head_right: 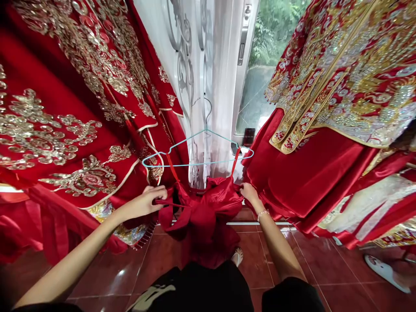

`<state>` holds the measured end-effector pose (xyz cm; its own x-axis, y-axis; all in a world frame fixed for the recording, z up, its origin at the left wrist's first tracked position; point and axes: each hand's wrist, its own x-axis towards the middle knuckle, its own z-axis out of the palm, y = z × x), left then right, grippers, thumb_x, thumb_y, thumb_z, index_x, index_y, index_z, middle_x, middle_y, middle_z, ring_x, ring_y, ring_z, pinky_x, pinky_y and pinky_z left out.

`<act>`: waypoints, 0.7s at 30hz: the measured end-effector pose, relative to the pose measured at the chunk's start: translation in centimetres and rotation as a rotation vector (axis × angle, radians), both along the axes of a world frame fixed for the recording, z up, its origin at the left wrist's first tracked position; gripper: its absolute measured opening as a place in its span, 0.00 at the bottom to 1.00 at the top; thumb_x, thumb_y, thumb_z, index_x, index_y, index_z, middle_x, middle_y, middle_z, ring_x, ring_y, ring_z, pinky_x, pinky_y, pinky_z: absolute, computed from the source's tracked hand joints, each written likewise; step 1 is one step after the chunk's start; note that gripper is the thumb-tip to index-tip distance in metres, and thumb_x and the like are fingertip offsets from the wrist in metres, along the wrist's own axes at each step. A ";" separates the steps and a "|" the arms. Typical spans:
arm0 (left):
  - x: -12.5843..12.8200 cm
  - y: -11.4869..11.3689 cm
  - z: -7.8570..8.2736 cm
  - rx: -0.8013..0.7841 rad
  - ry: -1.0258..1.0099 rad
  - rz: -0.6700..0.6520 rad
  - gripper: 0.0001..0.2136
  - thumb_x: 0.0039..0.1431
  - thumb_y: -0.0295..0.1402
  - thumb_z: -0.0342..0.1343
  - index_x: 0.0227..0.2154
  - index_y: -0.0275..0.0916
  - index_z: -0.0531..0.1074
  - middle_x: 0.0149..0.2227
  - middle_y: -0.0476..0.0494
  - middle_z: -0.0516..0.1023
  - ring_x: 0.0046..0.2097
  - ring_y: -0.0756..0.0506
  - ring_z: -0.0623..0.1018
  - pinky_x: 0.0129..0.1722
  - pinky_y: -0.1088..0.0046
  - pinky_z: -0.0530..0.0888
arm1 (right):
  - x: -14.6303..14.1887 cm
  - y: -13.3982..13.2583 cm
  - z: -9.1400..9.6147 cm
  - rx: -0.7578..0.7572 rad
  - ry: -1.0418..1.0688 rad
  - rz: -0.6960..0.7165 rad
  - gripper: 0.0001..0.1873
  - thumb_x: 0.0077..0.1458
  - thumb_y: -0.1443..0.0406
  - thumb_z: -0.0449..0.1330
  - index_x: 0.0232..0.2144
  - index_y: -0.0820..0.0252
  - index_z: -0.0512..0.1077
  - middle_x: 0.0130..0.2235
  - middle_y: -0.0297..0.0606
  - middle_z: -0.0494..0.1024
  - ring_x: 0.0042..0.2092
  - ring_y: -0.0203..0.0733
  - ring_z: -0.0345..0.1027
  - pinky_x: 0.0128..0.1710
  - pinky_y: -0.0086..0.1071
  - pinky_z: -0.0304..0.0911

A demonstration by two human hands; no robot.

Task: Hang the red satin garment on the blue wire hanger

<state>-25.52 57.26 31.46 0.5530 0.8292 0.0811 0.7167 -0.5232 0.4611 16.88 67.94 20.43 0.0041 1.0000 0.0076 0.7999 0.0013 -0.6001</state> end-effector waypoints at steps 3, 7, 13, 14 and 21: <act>-0.8 -0.3 -0.1 0.315 0.009 0.316 0.15 0.56 0.24 0.48 0.43 0.42 0.72 0.44 0.43 0.74 0.43 0.43 0.75 0.49 0.63 0.69 | 1.1 0.1 1.5 -0.029 0.048 -0.181 0.04 0.56 0.68 0.60 0.30 0.61 0.75 0.38 0.47 0.80 0.49 0.50 0.74 0.52 0.44 0.67; -2.1 0.7 -0.6 0.481 -0.226 0.665 0.12 0.58 0.31 0.50 0.40 0.40 0.76 0.46 0.39 0.74 0.44 0.41 0.78 0.45 0.63 0.74 | 3.3 -0.2 4.9 -0.061 0.252 -0.209 0.07 0.50 0.67 0.55 0.28 0.58 0.74 0.32 0.45 0.81 0.44 0.49 0.77 0.46 0.39 0.71; -4.2 5.4 -0.1 0.367 -0.854 0.677 0.10 0.49 0.37 0.61 0.33 0.38 0.78 0.41 0.40 0.81 0.46 0.40 0.80 0.50 0.58 0.77 | 5.3 -2.1 8.2 0.044 0.839 -0.023 0.19 0.47 0.59 0.52 0.39 0.56 0.77 0.44 0.47 0.83 0.51 0.52 0.75 0.53 0.48 0.71; -4.1 6.3 0.2 0.409 -0.909 0.659 0.11 0.48 0.37 0.62 0.35 0.38 0.78 0.42 0.40 0.81 0.49 0.39 0.79 0.54 0.57 0.75 | 5.4 -2.3 8.4 0.101 0.927 0.022 0.20 0.48 0.58 0.52 0.40 0.55 0.77 0.47 0.47 0.82 0.53 0.52 0.74 0.55 0.50 0.69; -1.4 9.0 2.5 0.600 -1.020 0.733 0.17 0.51 0.34 0.61 0.44 0.36 0.75 0.49 0.39 0.79 0.50 0.43 0.78 0.53 0.64 0.76 | 3.9 -0.8 9.3 0.408 0.917 0.032 0.28 0.46 0.62 0.51 0.51 0.44 0.73 0.57 0.35 0.76 0.60 0.43 0.68 0.59 0.47 0.64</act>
<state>-26.95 66.22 33.94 -0.5057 0.5961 0.6236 0.3975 -0.4806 0.7817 20.76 67.16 29.74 0.1536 0.9213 0.3572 0.0246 0.3578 -0.9335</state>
